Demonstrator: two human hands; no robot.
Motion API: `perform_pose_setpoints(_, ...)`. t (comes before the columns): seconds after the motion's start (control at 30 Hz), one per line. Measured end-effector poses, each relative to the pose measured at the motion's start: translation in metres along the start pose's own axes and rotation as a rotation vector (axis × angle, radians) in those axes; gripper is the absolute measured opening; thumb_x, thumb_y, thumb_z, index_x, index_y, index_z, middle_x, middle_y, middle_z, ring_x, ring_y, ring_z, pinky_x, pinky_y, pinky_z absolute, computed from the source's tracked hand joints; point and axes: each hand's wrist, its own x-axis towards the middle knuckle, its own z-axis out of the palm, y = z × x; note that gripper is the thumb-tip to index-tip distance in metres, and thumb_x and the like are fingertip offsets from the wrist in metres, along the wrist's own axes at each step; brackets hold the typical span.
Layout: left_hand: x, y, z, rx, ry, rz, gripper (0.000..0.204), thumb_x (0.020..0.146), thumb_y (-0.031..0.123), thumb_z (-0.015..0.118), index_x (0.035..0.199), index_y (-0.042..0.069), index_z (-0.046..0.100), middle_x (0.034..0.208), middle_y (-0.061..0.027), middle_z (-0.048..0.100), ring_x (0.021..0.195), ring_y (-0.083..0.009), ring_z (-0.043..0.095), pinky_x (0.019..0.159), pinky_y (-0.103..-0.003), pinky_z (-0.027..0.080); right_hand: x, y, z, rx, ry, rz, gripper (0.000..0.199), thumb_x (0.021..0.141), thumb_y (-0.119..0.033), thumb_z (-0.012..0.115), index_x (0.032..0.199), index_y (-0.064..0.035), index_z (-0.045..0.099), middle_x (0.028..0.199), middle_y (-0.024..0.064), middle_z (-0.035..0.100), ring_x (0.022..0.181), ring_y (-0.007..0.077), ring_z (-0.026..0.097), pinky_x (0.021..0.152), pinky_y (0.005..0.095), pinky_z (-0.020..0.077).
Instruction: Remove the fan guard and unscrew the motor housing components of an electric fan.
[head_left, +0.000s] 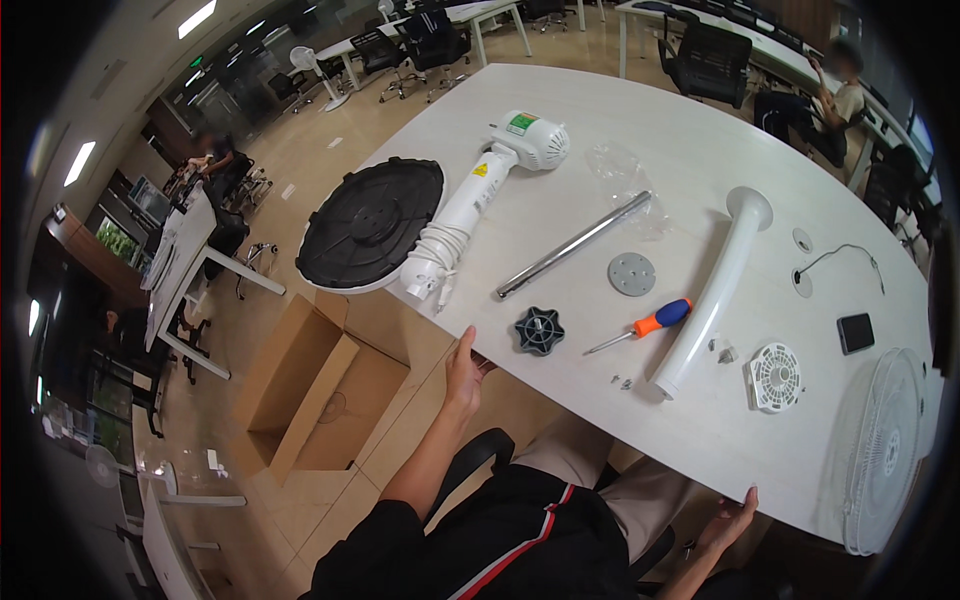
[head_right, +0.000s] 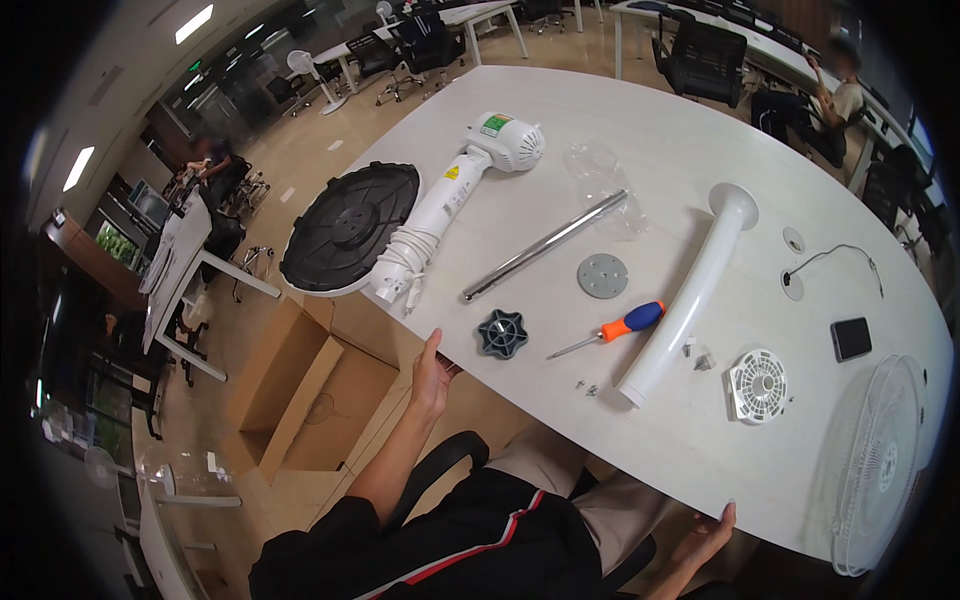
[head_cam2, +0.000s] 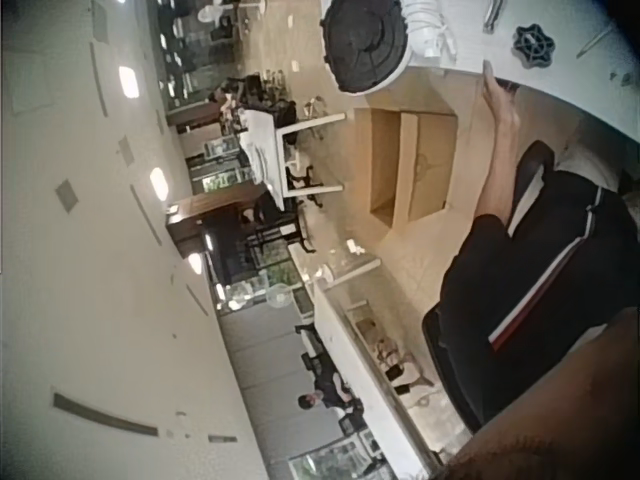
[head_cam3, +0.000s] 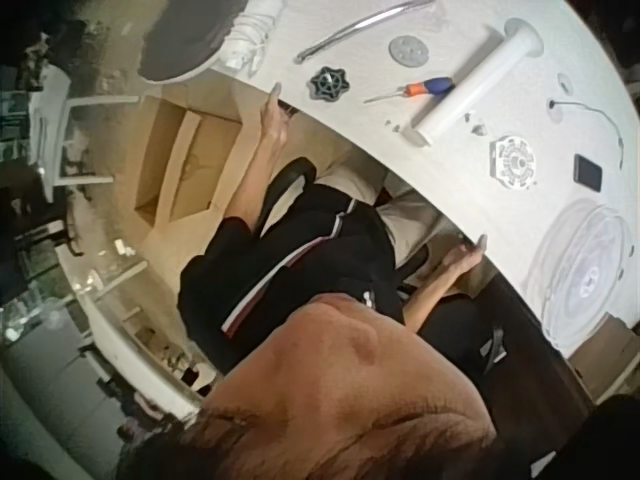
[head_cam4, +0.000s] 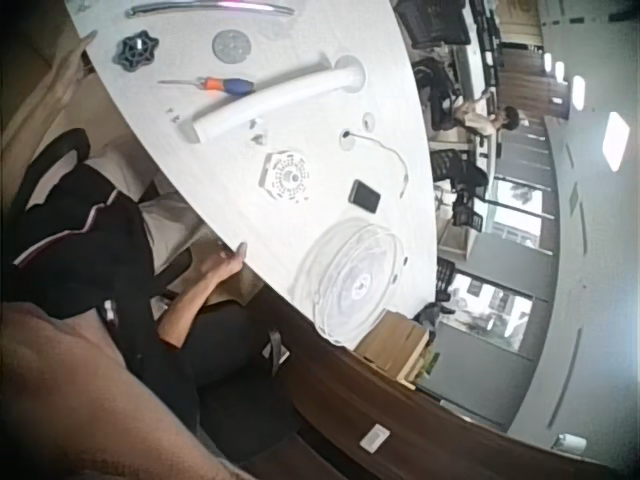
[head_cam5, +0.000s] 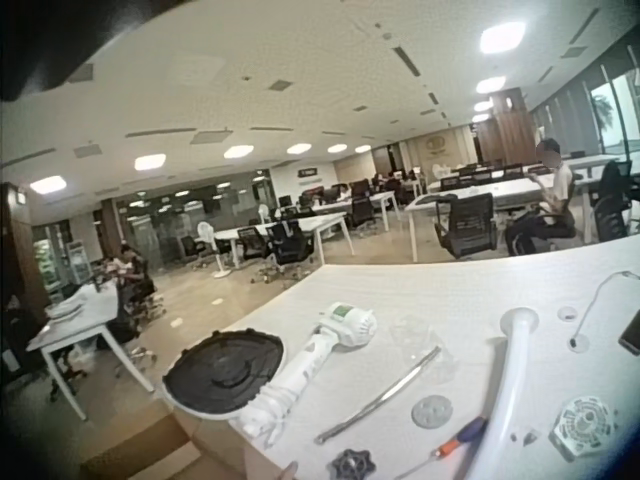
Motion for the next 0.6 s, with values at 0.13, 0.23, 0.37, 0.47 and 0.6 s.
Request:
perform_pose_setpoints(0.13, 0.001, 0.000, -0.001, -0.006, -0.012, -0.018, 0.040, 0.103, 0.041, 0.064, 0.116, 0.003, 0.068, 0.102, -0.0087, 0.074, 0.090, -0.0194, 0.074, 0.078, -0.034, 0.061, 0.006, 0.006, -0.009, -0.020, -0.013, -0.022, 0.037, 0.099, -0.041, 0.066, 0.111, -0.0054, 0.067, 0.098, 0.0008, 0.070, 0.087, 0.0093, 0.062, 0.066, 0.0256, 0.0425)
perform_pose_setpoints(0.23, 0.002, 0.002, -0.004, -0.021, -0.021, -0.028, 0.040, 0.103, 0.040, 0.064, 0.115, 0.003, 0.068, 0.101, -0.0093, 0.074, 0.089, -0.0197, 0.074, 0.077, -0.035, 0.061, 0.009, 0.010, -0.014, -0.027, -0.025, -0.019, 0.037, 0.098, -0.041, 0.067, 0.112, -0.0068, 0.067, 0.101, 0.0004, 0.069, 0.088, 0.0092, 0.062, 0.066, 0.0252, 0.0422)
perform_pose_setpoints(0.37, 0.001, 0.004, -0.005, -0.028, -0.056, -0.029, 0.040, 0.103, 0.040, 0.064, 0.115, 0.002, 0.067, 0.101, -0.0099, 0.074, 0.089, -0.0205, 0.074, 0.078, -0.036, 0.061, 0.008, 0.011, -0.006, -0.019, 0.033, -0.016, 0.038, 0.098, -0.043, 0.067, 0.113, -0.0085, 0.067, 0.102, -0.0002, 0.069, 0.088, 0.0095, 0.062, 0.066, 0.0251, 0.0423)
perform_pose_setpoints(0.47, 0.004, 0.005, -0.008, -0.023, -0.075, -0.057, 0.041, 0.104, 0.039, 0.064, 0.117, 0.001, 0.067, 0.104, -0.0111, 0.074, 0.091, -0.0219, 0.074, 0.080, -0.037, 0.062, 0.008, 0.010, -0.008, -0.021, 0.021, -0.020, 0.041, 0.097, -0.046, 0.067, 0.117, -0.0105, 0.065, 0.105, -0.0012, 0.068, 0.092, 0.0093, 0.061, 0.069, 0.0259, 0.0420)
perform_pose_setpoints(0.6, -0.002, 0.013, -0.012, -0.032, -0.070, -0.112, 0.041, 0.104, 0.036, 0.064, 0.120, -0.002, 0.065, 0.109, -0.0133, 0.074, 0.094, -0.0239, 0.074, 0.083, -0.040, 0.062, 0.018, 0.018, -0.033, -0.031, 0.040, 0.030, 0.051, 0.097, -0.048, 0.064, 0.128, -0.0072, 0.062, 0.119, 0.0032, 0.067, 0.108, 0.0145, 0.060, 0.086, 0.0311, 0.0439)
